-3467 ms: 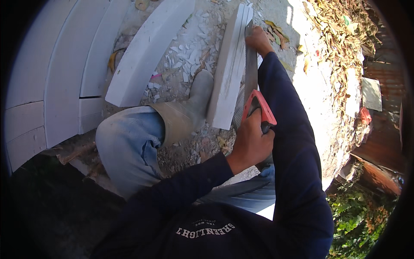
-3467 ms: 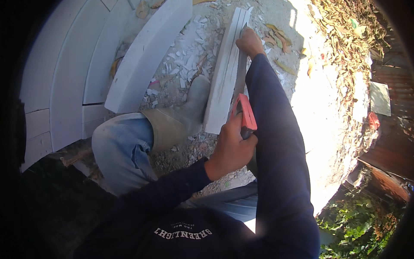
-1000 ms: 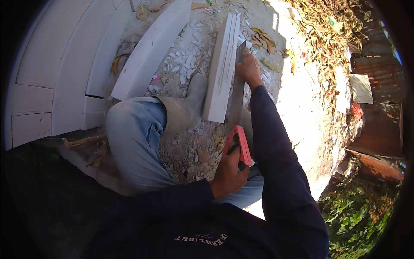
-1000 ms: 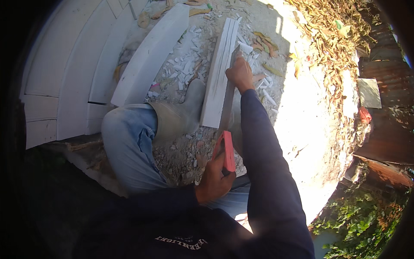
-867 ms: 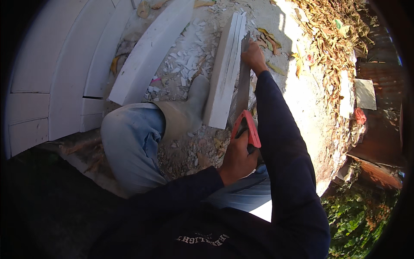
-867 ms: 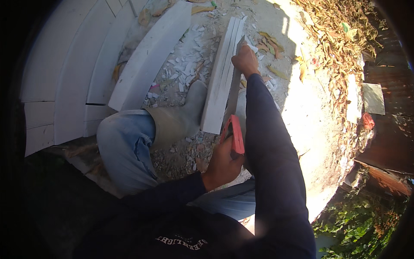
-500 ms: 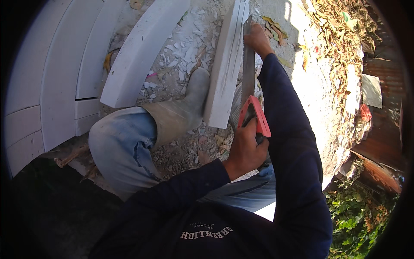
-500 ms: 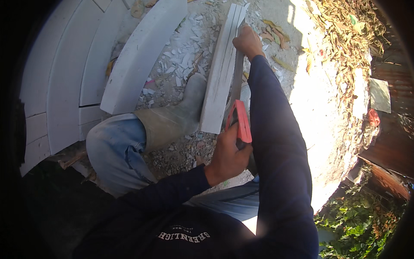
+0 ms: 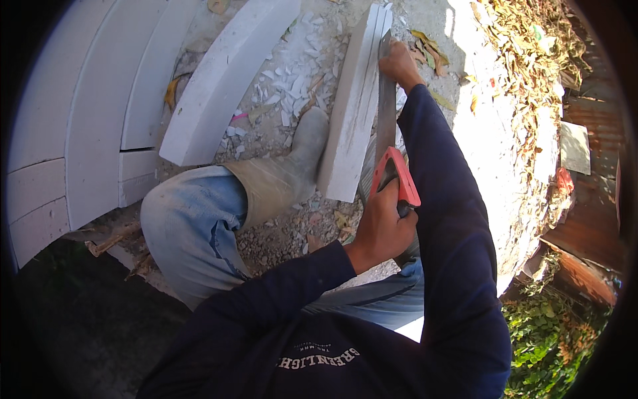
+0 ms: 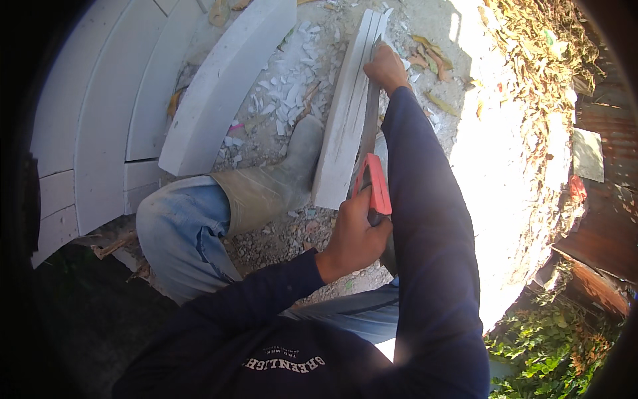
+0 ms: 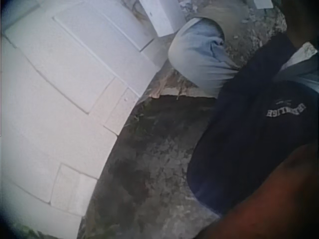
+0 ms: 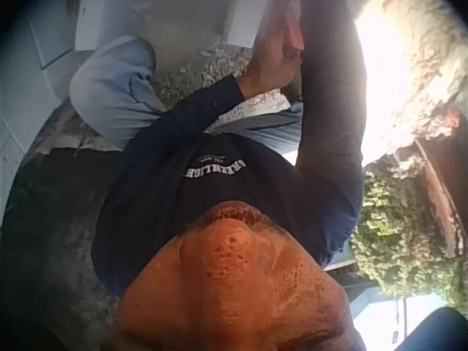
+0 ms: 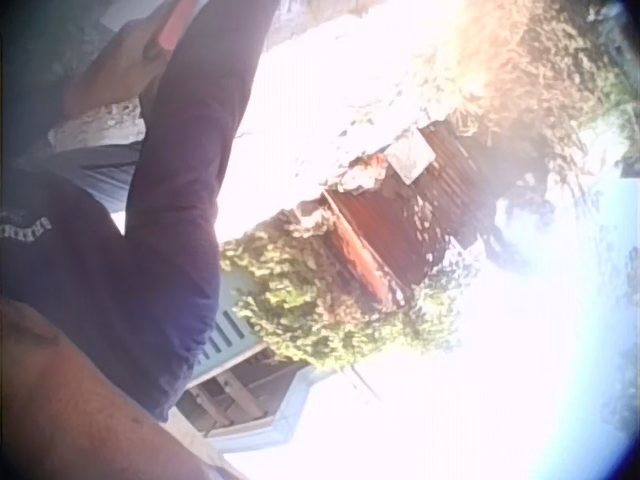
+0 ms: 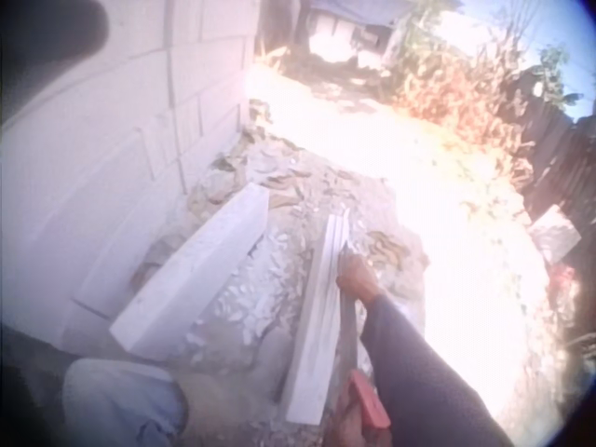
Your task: The person sits on the ground and uses a hand saw to cut a long white wooden plank. They then pick up the cut pieces and stack them with other planks nearby before resuming cutting another piece of wood.
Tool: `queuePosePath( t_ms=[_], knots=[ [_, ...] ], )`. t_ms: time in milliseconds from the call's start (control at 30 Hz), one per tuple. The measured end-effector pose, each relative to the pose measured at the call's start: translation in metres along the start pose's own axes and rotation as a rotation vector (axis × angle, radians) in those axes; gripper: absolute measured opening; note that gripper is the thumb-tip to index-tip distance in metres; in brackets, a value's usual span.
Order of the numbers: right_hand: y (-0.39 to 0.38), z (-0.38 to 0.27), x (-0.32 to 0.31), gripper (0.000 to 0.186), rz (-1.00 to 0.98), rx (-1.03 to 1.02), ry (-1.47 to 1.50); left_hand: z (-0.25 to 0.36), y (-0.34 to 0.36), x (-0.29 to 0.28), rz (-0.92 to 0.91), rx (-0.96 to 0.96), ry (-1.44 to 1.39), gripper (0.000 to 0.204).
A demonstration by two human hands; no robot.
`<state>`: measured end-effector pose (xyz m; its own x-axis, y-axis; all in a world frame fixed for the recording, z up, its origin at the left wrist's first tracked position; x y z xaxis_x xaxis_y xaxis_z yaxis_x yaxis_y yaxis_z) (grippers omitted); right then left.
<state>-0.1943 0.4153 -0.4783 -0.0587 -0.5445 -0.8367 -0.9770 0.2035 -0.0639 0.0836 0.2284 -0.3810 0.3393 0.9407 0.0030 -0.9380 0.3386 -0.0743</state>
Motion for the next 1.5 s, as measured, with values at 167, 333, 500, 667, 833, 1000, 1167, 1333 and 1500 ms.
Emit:
queuePosePath(
  t_ms=[167, 333, 500, 667, 833, 1000, 1167, 1333, 1500],
  knots=[
    [0.005, 0.011, 0.002, 0.041, 0.019, -0.077, -0.073, 0.013, -0.005, -0.005, -0.054, -0.097, 0.073, 0.023],
    [-0.049, -0.017, 0.003, 0.043, -0.109, 0.130, 0.048, 0.029, -0.045, -0.017, -0.056, -0.208, 0.138, 0.020],
    [-0.121, -0.036, -0.002, 0.046, -0.116, 0.150, 0.038, 0.049, -0.106, -0.016, -0.050, -0.246, 0.073, 0.020],
    [-0.207, -0.062, 0.003, 0.056, -0.138, 0.146, -0.011, 0.060, -0.178, -0.024, -0.078, -0.244, 0.028, 0.022],
    [-0.254, -0.067, 0.002, 0.068, -0.211, 0.190, 0.001, 0.063, -0.225, -0.028, -0.339, -0.278, -0.017, 0.024],
    [-0.250, -0.054, -0.024, 0.069, 0.039, 0.064, -0.013, 0.066, -0.218, -0.024, -0.297, -0.014, 0.040, 0.026],
    [-0.156, -0.065, -0.045, 0.060, 0.066, 0.027, -0.011, 0.044, -0.144, -0.016, -0.153, 0.006, 0.081, 0.043],
    [-0.068, -0.032, -0.028, 0.046, 0.044, 0.036, -0.018, 0.012, -0.068, 0.008, -0.136, -0.066, -0.060, 0.035],
    [-0.029, -0.016, -0.011, 0.041, 0.009, 0.002, -0.019, 0.007, -0.030, 0.009, -0.040, -0.021, -0.021, 0.028]
  ],
)
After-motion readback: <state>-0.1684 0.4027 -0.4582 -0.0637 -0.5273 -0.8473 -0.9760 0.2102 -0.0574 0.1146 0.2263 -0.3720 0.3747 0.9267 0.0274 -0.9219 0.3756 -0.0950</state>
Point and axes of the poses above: each hand's wrist, its own y-axis towards the middle knuckle, its own x-axis out of the palm, z = x × y, the point moved 5 cm from there along y, towards the middle knuckle, and after that the axes turned 10 degrees about y, right-handed, at the moved point
